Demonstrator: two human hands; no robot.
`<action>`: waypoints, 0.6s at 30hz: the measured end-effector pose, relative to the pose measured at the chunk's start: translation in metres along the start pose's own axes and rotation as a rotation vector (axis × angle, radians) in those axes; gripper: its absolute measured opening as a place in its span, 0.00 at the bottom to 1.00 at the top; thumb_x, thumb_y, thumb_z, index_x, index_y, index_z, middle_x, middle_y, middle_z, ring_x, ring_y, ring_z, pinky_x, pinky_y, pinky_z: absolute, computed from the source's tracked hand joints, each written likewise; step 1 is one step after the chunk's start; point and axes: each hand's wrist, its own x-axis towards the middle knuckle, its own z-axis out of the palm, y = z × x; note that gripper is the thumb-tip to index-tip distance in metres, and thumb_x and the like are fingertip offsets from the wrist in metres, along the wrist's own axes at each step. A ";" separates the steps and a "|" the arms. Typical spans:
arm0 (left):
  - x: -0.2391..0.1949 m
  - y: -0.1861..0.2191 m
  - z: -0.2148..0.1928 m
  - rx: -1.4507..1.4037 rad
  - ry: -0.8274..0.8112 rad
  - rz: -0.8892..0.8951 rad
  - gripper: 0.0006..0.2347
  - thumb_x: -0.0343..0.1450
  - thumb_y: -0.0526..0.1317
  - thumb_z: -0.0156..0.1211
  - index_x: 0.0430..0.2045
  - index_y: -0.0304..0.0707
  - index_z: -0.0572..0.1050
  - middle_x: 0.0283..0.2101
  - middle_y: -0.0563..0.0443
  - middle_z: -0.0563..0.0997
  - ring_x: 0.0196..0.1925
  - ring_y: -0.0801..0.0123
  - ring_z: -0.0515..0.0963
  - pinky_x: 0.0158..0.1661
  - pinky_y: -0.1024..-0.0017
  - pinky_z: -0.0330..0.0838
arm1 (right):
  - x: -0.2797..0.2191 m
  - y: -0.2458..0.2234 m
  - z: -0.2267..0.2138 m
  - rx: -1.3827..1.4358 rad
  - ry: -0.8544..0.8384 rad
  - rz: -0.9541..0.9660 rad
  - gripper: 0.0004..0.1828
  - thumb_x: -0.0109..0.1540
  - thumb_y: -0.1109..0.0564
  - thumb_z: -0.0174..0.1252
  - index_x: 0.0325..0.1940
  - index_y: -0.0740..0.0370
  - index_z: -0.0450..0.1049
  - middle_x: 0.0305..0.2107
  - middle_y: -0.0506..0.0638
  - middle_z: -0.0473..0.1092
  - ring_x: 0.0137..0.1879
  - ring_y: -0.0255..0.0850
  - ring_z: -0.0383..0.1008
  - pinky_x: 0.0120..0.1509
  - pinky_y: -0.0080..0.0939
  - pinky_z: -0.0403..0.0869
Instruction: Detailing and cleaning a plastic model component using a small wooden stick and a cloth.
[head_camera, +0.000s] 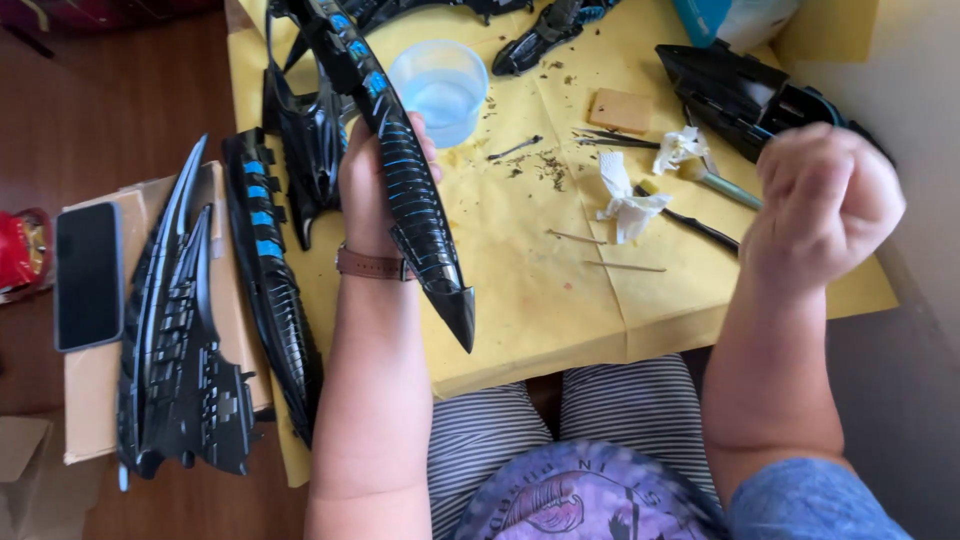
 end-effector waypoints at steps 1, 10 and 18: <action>0.000 -0.001 0.000 0.015 0.012 0.004 0.04 0.73 0.34 0.50 0.32 0.36 0.73 0.31 0.42 0.79 0.24 0.66 0.77 0.20 0.74 0.72 | -0.016 0.008 -0.019 0.038 0.000 0.078 0.31 0.80 0.49 0.48 0.24 0.63 0.55 0.20 0.52 0.52 0.26 0.46 0.57 0.33 0.47 0.59; 0.004 -0.013 -0.021 -0.123 -0.258 -0.097 0.09 0.78 0.37 0.50 0.49 0.39 0.76 0.39 0.41 0.78 0.33 0.61 0.78 0.29 0.68 0.76 | -0.102 0.012 -0.073 -0.340 -0.154 0.141 0.11 0.70 0.82 0.43 0.49 0.76 0.67 0.45 0.69 0.66 0.52 0.56 0.69 0.60 0.50 0.72; -0.006 -0.022 -0.017 -0.106 -0.320 -0.061 0.08 0.78 0.41 0.51 0.48 0.42 0.75 0.40 0.46 0.76 0.34 0.65 0.77 0.31 0.70 0.74 | -0.077 -0.007 -0.055 -0.565 -0.332 0.016 0.05 0.66 0.76 0.60 0.45 0.76 0.74 0.40 0.65 0.74 0.48 0.60 0.75 0.59 0.56 0.72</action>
